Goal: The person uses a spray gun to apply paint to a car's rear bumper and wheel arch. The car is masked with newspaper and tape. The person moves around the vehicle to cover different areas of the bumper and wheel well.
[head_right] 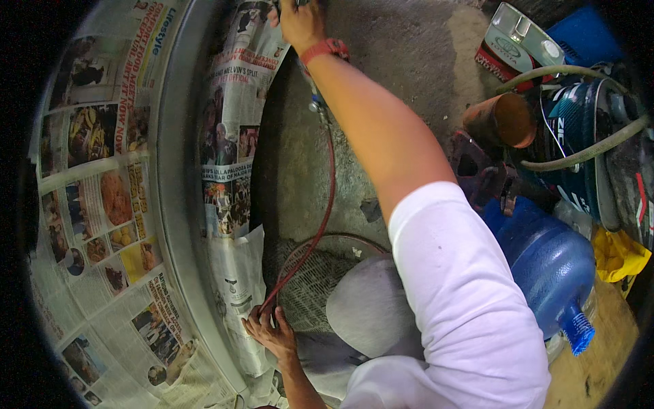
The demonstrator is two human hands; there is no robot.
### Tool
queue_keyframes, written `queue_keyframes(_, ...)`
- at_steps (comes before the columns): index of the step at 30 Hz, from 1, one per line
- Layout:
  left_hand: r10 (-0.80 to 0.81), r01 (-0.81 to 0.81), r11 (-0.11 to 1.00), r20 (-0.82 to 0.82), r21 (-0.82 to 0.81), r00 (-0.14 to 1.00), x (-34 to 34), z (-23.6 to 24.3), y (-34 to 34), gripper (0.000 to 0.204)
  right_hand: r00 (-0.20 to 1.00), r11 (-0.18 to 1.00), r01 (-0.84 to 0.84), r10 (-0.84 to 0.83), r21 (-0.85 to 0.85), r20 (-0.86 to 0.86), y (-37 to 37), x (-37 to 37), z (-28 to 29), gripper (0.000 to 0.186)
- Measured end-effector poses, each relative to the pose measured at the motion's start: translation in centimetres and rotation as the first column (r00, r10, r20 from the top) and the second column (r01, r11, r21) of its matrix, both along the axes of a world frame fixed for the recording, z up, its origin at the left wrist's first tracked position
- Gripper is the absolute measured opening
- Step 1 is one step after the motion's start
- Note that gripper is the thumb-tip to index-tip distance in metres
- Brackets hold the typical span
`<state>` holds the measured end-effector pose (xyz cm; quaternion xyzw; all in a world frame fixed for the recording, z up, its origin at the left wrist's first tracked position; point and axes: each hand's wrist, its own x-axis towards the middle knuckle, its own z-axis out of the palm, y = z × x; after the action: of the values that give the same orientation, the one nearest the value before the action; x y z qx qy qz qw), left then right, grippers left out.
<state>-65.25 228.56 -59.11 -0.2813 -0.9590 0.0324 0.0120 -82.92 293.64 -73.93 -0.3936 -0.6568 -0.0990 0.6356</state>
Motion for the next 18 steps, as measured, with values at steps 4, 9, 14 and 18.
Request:
queue_keyframes(4, 0.043, -0.043, 0.999, -0.010, -0.027, 0.999, 1.3, 0.7, -0.8, 0.022, 0.462, -0.005, -0.840, 0.515, -0.542, -0.722, -13.2, 6.0, 3.1, 0.070)
queue_keyframes(9, 0.018, -0.017, 0.999, 0.018, -0.032, 1.000, 0.7, 1.1, -1.5, 0.017, 0.288, -0.326, -0.796, 0.538, -0.511, -0.792, -22.2, 10.9, 2.6, 0.056)
queue_keyframes(14, -0.004, 0.011, 0.997, 0.097, -0.074, 0.995, 1.2, 1.2, -1.4, 0.017, 0.044, -0.489, -0.762, 0.615, -0.424, -0.788, -31.0, 13.6, -0.1, 0.040)
queue_keyframes(18, -0.005, 0.018, 0.995, 0.132, -0.095, 0.991, 1.9, -0.1, -2.2, 0.020, -0.133, -0.654, -0.663, 0.582, -0.365, -0.802, -32.7, 15.1, 2.6, 0.044)
